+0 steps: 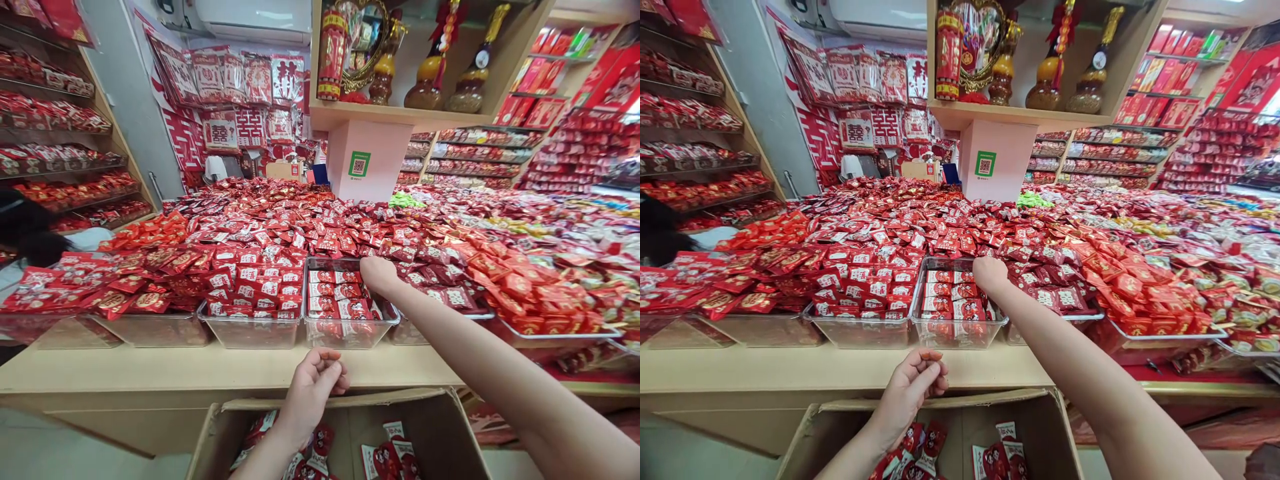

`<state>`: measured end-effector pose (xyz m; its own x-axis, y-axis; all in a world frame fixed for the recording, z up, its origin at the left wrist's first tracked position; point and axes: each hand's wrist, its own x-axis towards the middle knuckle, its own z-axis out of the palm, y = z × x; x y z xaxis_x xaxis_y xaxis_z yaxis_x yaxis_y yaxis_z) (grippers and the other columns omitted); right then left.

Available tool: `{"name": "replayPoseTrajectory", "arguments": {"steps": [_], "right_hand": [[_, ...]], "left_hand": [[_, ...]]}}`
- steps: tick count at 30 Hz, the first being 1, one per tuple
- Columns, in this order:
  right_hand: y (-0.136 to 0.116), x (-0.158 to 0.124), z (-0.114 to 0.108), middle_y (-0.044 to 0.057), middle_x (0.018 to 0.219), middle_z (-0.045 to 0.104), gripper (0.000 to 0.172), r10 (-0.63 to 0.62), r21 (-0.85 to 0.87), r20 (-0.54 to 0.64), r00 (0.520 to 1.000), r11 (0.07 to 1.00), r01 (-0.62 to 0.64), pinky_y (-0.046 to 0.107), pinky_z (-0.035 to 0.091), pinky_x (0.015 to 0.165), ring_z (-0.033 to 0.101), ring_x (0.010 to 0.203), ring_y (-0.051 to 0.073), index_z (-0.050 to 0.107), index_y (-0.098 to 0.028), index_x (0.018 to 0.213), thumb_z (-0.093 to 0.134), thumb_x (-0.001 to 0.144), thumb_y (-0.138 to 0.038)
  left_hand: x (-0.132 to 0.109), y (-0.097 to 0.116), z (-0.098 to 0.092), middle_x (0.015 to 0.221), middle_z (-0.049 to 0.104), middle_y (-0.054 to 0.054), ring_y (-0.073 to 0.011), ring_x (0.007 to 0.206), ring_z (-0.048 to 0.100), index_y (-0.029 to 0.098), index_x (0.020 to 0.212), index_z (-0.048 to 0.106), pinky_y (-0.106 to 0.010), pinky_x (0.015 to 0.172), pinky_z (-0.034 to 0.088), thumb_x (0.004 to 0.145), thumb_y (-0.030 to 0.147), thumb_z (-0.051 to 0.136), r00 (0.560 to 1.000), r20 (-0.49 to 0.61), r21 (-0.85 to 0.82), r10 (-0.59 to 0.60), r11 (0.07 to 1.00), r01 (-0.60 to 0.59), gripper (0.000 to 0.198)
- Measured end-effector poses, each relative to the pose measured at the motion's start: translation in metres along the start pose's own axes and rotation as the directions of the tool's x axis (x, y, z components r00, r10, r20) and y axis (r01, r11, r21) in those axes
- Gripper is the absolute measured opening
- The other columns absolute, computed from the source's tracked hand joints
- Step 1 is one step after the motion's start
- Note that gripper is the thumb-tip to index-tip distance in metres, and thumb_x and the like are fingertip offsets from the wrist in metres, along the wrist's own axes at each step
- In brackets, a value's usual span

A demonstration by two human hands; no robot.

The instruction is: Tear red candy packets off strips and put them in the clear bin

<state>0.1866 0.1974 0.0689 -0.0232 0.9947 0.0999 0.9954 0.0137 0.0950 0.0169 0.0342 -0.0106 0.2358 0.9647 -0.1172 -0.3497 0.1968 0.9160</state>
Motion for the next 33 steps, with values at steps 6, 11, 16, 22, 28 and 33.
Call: {"name": "replayPoseTrajectory", "arguments": {"steps": [6, 11, 16, 22, 28, 33], "right_hand": [[-0.003, 0.007, 0.011, 0.017, 0.092, 0.063, 0.033, 0.013, -0.012, 0.033, 0.999, 1.0, -0.013, 0.032, 0.045, 0.066, 0.059, 0.086, 0.025, 0.063, -0.012, 0.092, 0.036, 0.075, -0.008], [-0.004, 0.01, 0.007, 0.018, 0.095, 0.062, 0.032, 0.007, -0.032, 0.061, 0.998, 0.999, -0.005, 0.033, 0.044, 0.069, 0.058, 0.09, 0.025, 0.063, -0.011, 0.094, 0.036, 0.076, -0.011], [-0.002, 0.014, 0.005, 0.019, 0.099, 0.06, 0.033, 0.013, -0.038, 0.101, 0.995, 0.999, -0.009, 0.033, 0.045, 0.069, 0.057, 0.091, 0.025, 0.062, -0.011, 0.096, 0.036, 0.077, -0.012], [0.002, 0.012, 0.006, 0.019, 0.099, 0.06, 0.033, -0.019, -0.053, 0.09, 0.996, 0.998, 0.023, 0.033, 0.044, 0.07, 0.057, 0.091, 0.025, 0.061, -0.011, 0.098, 0.035, 0.077, -0.011], [-0.001, 0.005, 0.006, 0.019, 0.098, 0.061, 0.032, -0.138, -0.074, 0.069, 0.988, 0.987, 0.143, 0.034, 0.044, 0.072, 0.057, 0.091, 0.025, 0.06, -0.01, 0.096, 0.034, 0.078, -0.009], [-0.013, 0.006, 0.014, 0.014, 0.095, 0.063, 0.024, -0.318, -0.069, 0.142, 0.937, 0.941, 0.33, 0.031, 0.044, 0.074, 0.057, 0.092, 0.025, 0.062, -0.014, 0.091, 0.054, 0.069, -0.018]], "left_hand": [[-0.001, 0.0, 0.0, 0.071, 0.059, 0.0, -0.0107, 0.061, 0.057, 0.016, 0.083, 0.053, -0.024, 0.059, 0.044, 0.075, 0.023, 0.054, 0.999, 0.042, 0.058, -0.009, 0.998, 0.007, 0.011], [-0.002, 0.003, 0.001, 0.071, 0.06, -0.001, -0.0115, 0.061, 0.057, 0.016, 0.081, 0.054, -0.024, 0.06, 0.044, 0.073, 0.024, 0.056, 0.999, 0.046, 0.08, -0.02, 0.997, 0.017, 0.011], [-0.002, 0.006, 0.002, 0.069, 0.06, 0.0, -0.0119, 0.06, 0.057, 0.016, 0.077, 0.055, -0.024, 0.059, 0.044, 0.071, 0.026, 0.058, 0.998, 0.058, 0.095, -0.03, 0.995, 0.025, 0.011], [-0.002, 0.005, 0.002, 0.069, 0.06, -0.001, -0.0112, 0.06, 0.057, 0.015, 0.078, 0.055, -0.024, 0.059, 0.044, 0.073, 0.024, 0.057, 0.997, 0.076, 0.095, -0.026, 0.995, 0.019, 0.01], [-0.001, 0.004, 0.002, 0.071, 0.06, -0.001, -0.0115, 0.061, 0.057, 0.016, 0.078, 0.055, -0.024, 0.06, 0.045, 0.073, 0.024, 0.056, 0.996, 0.084, 0.109, -0.023, 0.994, 0.013, 0.01], [-0.002, 0.005, 0.002, 0.069, 0.06, -0.001, -0.0116, 0.06, 0.057, 0.016, 0.077, 0.055, -0.024, 0.059, 0.045, 0.072, 0.025, 0.057, 0.996, 0.08, 0.111, -0.026, 0.994, 0.017, 0.011]]}}
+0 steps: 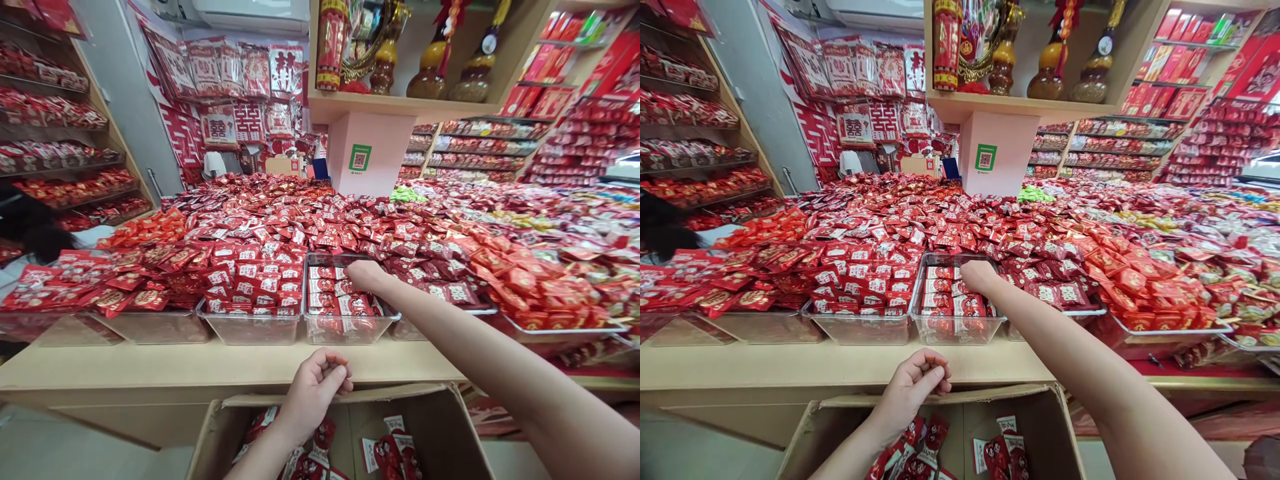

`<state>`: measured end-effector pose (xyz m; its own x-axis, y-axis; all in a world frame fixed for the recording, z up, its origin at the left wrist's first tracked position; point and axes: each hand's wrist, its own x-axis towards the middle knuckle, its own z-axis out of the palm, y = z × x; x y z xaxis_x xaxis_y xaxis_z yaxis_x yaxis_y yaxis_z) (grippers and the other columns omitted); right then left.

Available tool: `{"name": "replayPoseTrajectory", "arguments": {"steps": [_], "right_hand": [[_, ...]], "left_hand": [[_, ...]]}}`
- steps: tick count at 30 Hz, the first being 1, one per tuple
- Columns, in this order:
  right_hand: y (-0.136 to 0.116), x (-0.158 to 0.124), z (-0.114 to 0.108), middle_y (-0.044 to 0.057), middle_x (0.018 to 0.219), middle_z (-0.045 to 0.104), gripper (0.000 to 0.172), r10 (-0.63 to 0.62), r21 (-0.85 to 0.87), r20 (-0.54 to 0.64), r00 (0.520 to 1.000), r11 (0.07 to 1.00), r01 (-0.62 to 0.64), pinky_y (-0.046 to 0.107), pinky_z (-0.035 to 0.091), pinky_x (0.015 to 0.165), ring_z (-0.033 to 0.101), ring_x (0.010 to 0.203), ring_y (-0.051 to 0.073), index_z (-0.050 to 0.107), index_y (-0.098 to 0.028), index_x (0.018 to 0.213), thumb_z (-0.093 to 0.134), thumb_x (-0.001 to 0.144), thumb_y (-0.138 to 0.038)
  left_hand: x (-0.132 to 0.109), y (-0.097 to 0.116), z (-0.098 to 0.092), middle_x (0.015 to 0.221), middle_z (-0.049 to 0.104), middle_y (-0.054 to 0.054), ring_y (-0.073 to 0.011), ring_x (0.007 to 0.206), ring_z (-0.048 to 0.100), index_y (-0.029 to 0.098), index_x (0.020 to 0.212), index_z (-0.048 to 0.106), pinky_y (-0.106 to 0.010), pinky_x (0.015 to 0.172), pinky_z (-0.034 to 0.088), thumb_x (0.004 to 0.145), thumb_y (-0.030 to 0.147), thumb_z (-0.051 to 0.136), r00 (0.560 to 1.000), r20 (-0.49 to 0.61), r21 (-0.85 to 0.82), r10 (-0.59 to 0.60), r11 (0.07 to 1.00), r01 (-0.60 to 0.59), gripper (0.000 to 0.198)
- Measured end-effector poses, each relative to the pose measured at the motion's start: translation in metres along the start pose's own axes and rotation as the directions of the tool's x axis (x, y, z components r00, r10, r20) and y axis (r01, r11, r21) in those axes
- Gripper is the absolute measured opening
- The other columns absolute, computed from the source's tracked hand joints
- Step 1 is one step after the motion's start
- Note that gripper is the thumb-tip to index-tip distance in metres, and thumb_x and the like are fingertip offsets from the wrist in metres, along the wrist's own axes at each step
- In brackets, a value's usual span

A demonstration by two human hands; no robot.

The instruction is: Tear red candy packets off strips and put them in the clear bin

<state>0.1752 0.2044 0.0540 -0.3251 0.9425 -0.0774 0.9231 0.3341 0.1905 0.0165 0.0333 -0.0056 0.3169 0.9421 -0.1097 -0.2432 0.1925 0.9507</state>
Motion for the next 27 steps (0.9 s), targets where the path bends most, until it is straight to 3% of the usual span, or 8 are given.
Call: {"name": "replayPoseTrajectory", "arguments": {"steps": [3, 18, 27], "right_hand": [[-0.004, 0.005, 0.006, 0.015, 0.093, 0.063, 0.028, -0.036, -0.004, 0.048, 0.998, 0.999, 0.037, 0.03, 0.046, 0.072, 0.058, 0.089, 0.025, 0.063, -0.013, 0.09, 0.061, 0.064, -0.021], [-0.003, -0.003, 0.011, 0.017, 0.095, 0.062, 0.029, -0.007, 0.017, 0.022, 1.0, 1.0, 0.006, 0.031, 0.046, 0.071, 0.058, 0.091, 0.024, 0.06, -0.011, 0.097, 0.039, 0.077, -0.01], [-0.005, 0.0, 0.013, 0.019, 0.094, 0.063, 0.031, 0.068, 0.05, 0.044, 0.997, 0.996, -0.07, 0.032, 0.046, 0.069, 0.058, 0.09, 0.025, 0.062, -0.011, 0.097, 0.038, 0.077, -0.009]], "left_hand": [[0.0, 0.0, 0.0, 0.069, 0.06, -0.001, -0.0115, 0.06, 0.057, 0.016, 0.077, 0.055, -0.023, 0.059, 0.044, 0.072, 0.025, 0.058, 1.0, -0.003, -0.002, -0.003, 1.0, 0.003, 0.011], [0.002, 0.001, 0.0, 0.068, 0.061, -0.001, -0.0114, 0.059, 0.057, 0.016, 0.076, 0.056, -0.024, 0.058, 0.044, 0.07, 0.026, 0.059, 1.0, 0.011, -0.01, -0.006, 1.0, 0.007, 0.012], [0.002, 0.002, 0.0, 0.067, 0.061, -0.001, -0.0117, 0.059, 0.057, 0.016, 0.075, 0.057, -0.024, 0.058, 0.044, 0.068, 0.028, 0.061, 1.0, -0.005, -0.018, -0.029, 0.999, 0.029, 0.014]]}}
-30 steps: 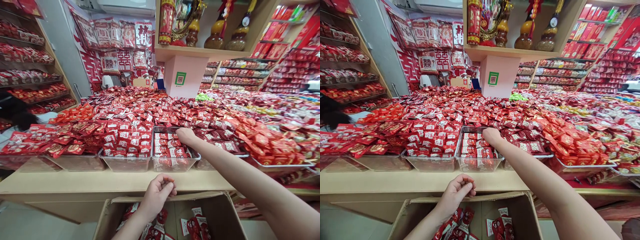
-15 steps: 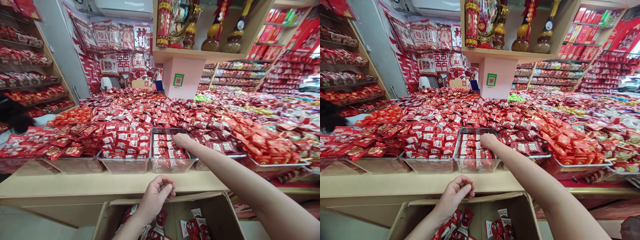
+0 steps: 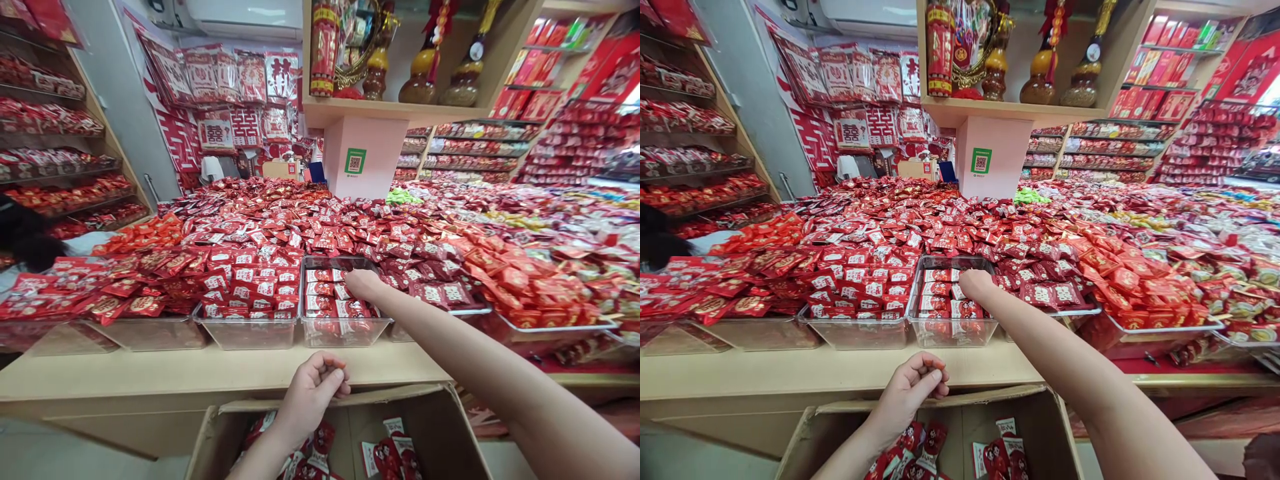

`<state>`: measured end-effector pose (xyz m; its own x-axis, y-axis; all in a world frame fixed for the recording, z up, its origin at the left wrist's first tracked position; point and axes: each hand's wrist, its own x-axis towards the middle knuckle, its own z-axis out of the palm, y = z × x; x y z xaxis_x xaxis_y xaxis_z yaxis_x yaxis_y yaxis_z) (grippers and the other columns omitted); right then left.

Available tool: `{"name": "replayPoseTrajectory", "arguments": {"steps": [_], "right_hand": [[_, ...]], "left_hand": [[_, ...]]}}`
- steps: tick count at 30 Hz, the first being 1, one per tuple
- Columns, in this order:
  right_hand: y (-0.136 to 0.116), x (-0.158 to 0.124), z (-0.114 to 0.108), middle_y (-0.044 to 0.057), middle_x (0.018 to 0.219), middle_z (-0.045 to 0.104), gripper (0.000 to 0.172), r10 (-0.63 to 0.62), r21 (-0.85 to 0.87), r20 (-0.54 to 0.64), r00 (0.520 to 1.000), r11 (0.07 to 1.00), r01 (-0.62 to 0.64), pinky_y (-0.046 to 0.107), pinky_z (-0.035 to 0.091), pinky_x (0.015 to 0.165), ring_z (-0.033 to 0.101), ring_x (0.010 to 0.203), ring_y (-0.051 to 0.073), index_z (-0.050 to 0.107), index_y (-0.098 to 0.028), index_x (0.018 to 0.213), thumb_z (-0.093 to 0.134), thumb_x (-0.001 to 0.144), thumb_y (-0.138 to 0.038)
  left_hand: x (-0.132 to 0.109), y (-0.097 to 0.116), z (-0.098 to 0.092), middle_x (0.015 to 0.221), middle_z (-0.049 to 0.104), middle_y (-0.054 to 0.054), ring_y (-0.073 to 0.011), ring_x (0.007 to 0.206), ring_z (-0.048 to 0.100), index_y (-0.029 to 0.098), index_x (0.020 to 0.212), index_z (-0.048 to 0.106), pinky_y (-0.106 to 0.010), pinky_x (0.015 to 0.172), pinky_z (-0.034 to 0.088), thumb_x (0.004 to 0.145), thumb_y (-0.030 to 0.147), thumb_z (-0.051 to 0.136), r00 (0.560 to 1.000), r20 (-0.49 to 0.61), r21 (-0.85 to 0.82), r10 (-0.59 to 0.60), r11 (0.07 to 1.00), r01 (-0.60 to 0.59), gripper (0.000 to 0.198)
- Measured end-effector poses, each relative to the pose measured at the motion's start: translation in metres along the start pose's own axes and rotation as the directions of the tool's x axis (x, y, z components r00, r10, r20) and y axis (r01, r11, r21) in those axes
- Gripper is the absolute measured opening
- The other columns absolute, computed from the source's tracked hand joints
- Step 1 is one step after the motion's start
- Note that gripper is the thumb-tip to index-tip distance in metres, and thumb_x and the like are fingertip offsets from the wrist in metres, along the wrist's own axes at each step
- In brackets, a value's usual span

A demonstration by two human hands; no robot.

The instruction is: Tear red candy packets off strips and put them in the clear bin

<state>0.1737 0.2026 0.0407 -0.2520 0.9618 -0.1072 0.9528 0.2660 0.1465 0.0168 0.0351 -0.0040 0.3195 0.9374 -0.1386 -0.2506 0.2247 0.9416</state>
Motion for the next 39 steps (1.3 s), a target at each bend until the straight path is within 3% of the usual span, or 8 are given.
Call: {"name": "replayPoseTrajectory", "arguments": {"steps": [7, 20, 28, 32, 39], "right_hand": [[0.005, 0.005, 0.0, 0.018, 0.096, 0.063, 0.029, 0.029, 0.005, 0.029, 0.999, 1.0, -0.029, 0.031, 0.046, 0.07, 0.059, 0.089, 0.024, 0.062, -0.012, 0.096, 0.043, 0.074, -0.012], [0.002, 0.006, -0.015, 0.012, 0.094, 0.064, 0.031, -0.089, -0.024, 0.066, 0.994, 0.996, 0.091, 0.028, 0.048, 0.066, 0.059, 0.086, 0.024, 0.063, -0.016, 0.09, 0.061, 0.059, -0.015], [0.015, 0.001, -0.013, 0.017, 0.096, 0.062, 0.031, 0.011, -0.049, -0.021, 1.0, 0.999, -0.012, 0.032, 0.047, 0.069, 0.058, 0.09, 0.025, 0.062, -0.011, 0.096, 0.038, 0.076, -0.009], [0.021, -0.004, -0.018, 0.018, 0.096, 0.062, 0.033, 0.063, -0.063, -0.056, 0.996, 0.996, -0.067, 0.036, 0.047, 0.067, 0.059, 0.088, 0.027, 0.062, -0.01, 0.095, 0.035, 0.076, -0.008], [0.021, -0.004, -0.021, 0.017, 0.093, 0.063, 0.031, 0.027, -0.082, -0.091, 0.995, 0.996, -0.034, 0.035, 0.046, 0.07, 0.059, 0.088, 0.026, 0.063, -0.011, 0.092, 0.036, 0.076, -0.008]], "left_hand": [[0.0, -0.001, -0.001, 0.068, 0.061, -0.001, -0.0116, 0.059, 0.057, 0.016, 0.076, 0.056, -0.024, 0.059, 0.044, 0.069, 0.027, 0.06, 1.0, -0.001, 0.021, 0.0, 1.0, 0.0, 0.013], [-0.001, 0.0, 0.0, 0.069, 0.061, -0.001, -0.0109, 0.06, 0.058, 0.016, 0.077, 0.055, -0.023, 0.06, 0.045, 0.072, 0.025, 0.058, 1.0, 0.002, 0.041, -0.003, 0.999, 0.003, 0.011], [0.0, -0.002, -0.001, 0.07, 0.06, 0.0, -0.0097, 0.061, 0.057, 0.015, 0.079, 0.053, -0.023, 0.06, 0.045, 0.074, 0.023, 0.055, 1.0, 0.023, 0.044, -0.01, 0.999, 0.009, 0.009], [-0.001, -0.001, -0.001, 0.07, 0.06, 0.0, -0.01, 0.061, 0.057, 0.015, 0.078, 0.052, -0.023, 0.06, 0.045, 0.074, 0.023, 0.055, 1.0, 0.026, 0.051, -0.011, 0.999, 0.01, 0.009], [-0.001, -0.001, -0.001, 0.07, 0.059, 0.0, -0.0098, 0.062, 0.057, 0.015, 0.078, 0.052, -0.023, 0.06, 0.045, 0.075, 0.022, 0.054, 1.0, 0.021, 0.061, -0.02, 0.998, 0.018, 0.008]]}}
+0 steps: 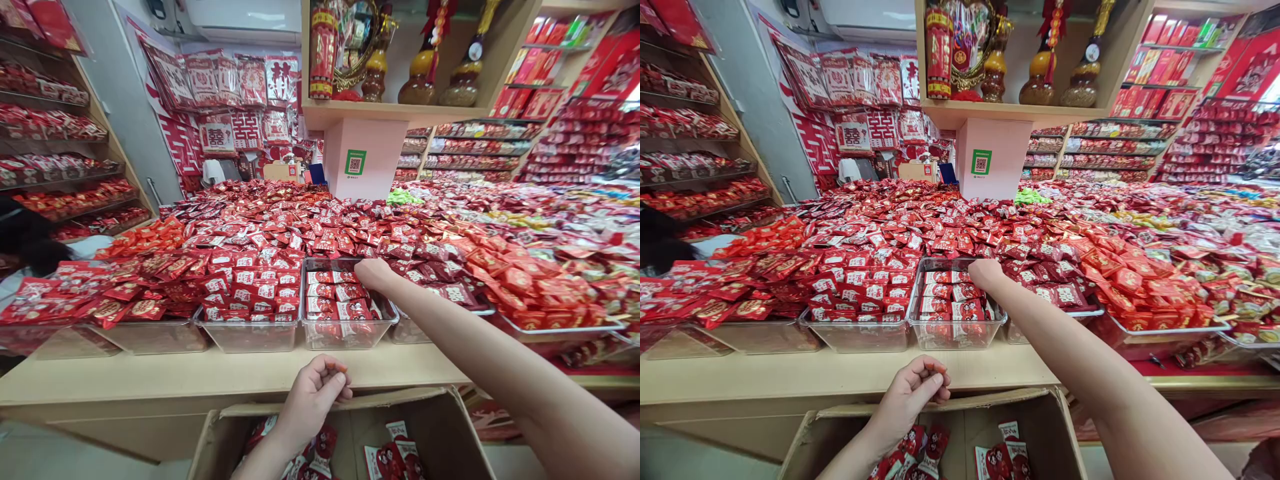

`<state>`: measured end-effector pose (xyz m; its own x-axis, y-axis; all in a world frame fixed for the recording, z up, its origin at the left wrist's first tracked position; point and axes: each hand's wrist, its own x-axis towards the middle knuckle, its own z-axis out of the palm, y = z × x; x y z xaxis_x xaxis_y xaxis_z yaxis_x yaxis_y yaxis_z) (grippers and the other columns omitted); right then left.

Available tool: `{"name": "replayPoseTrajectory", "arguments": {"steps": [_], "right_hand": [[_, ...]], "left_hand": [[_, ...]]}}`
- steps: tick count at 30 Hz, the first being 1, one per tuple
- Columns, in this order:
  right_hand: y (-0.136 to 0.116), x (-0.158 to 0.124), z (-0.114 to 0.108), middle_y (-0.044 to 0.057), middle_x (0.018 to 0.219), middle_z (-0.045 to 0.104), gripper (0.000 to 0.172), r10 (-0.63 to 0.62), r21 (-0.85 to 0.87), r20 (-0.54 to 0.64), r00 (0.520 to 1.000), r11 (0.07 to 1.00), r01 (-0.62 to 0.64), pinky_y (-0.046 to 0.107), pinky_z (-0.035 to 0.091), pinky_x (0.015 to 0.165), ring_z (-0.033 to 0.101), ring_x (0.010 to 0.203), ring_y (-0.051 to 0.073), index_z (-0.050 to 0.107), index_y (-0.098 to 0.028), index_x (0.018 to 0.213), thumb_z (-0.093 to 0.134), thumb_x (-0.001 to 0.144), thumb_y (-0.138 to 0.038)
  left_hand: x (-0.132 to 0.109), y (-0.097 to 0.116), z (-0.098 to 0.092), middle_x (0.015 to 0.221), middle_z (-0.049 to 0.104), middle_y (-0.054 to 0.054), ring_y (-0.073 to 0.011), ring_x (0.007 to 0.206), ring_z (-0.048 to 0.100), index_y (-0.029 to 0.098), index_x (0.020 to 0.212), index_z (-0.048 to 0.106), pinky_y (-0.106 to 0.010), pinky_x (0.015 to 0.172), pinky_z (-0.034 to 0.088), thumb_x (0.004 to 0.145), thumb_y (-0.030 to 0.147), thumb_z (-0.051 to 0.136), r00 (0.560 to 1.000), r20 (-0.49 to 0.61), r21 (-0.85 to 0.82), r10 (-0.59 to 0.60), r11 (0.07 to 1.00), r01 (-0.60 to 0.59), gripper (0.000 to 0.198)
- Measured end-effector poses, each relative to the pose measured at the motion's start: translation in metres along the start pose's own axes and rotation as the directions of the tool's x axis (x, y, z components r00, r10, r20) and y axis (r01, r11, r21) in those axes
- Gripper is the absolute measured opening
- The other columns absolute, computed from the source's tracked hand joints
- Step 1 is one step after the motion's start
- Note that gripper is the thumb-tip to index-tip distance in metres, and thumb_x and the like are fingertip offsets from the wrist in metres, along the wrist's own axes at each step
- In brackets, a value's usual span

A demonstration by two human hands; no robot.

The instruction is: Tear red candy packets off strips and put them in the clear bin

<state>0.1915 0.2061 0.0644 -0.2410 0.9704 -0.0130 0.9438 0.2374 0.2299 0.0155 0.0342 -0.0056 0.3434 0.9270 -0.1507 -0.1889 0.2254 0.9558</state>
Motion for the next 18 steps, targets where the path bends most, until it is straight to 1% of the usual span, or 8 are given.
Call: {"name": "replayPoseTrajectory", "arguments": {"steps": [4, 8, 13, 18], "right_hand": [[0.0031, -0.0017, 0.0015, 0.015, 0.093, 0.064, 0.03, -0.019, -0.006, -0.005, 1.0, 1.0, 0.019, 0.035, 0.046, 0.069, 0.059, 0.087, 0.026, 0.063, -0.011, 0.092, 0.038, 0.074, -0.008], [0.0059, -0.0024, 0.0043, 0.016, 0.091, 0.064, 0.031, -0.004, -0.017, -0.022, 1.0, 1.0, 0.004, 0.036, 0.046, 0.067, 0.06, 0.085, 0.027, 0.063, -0.012, 0.09, 0.036, 0.076, -0.009], [0.004, -0.001, 0.0059, 0.017, 0.09, 0.064, 0.031, 0.02, -0.032, -0.045, 0.999, 0.999, -0.022, 0.036, 0.046, 0.066, 0.06, 0.085, 0.026, 0.063, -0.011, 0.09, 0.036, 0.077, -0.009], [0.0023, 0.0024, 0.0062, 0.018, 0.091, 0.064, 0.031, 0.015, -0.036, -0.052, 0.999, 0.999, -0.017, 0.035, 0.046, 0.067, 0.06, 0.086, 0.025, 0.063, -0.012, 0.091, 0.036, 0.077, -0.009]], "left_hand": [[0.0006, -0.0003, -0.0001, 0.071, 0.059, 0.0, -0.0097, 0.062, 0.057, 0.015, 0.079, 0.052, -0.023, 0.061, 0.045, 0.075, 0.021, 0.053, 1.0, 0.004, 0.019, 0.01, 1.0, -0.01, 0.007], [0.001, -0.0004, -0.0001, 0.07, 0.059, 0.001, -0.0099, 0.062, 0.057, 0.016, 0.079, 0.053, -0.023, 0.061, 0.045, 0.075, 0.022, 0.054, 1.0, 0.011, 0.014, 0.015, 1.0, -0.015, 0.008], [0.0015, -0.0002, -0.0003, 0.07, 0.059, 0.001, -0.01, 0.061, 0.057, 0.016, 0.078, 0.053, -0.023, 0.06, 0.045, 0.073, 0.024, 0.056, 0.999, 0.014, -0.005, 0.03, 1.0, -0.03, 0.01], [0.0025, -0.0005, -0.0004, 0.07, 0.06, 0.001, -0.0104, 0.061, 0.057, 0.016, 0.078, 0.053, -0.023, 0.06, 0.045, 0.073, 0.026, 0.057, 1.0, 0.011, -0.009, 0.022, 1.0, -0.022, 0.011]]}}
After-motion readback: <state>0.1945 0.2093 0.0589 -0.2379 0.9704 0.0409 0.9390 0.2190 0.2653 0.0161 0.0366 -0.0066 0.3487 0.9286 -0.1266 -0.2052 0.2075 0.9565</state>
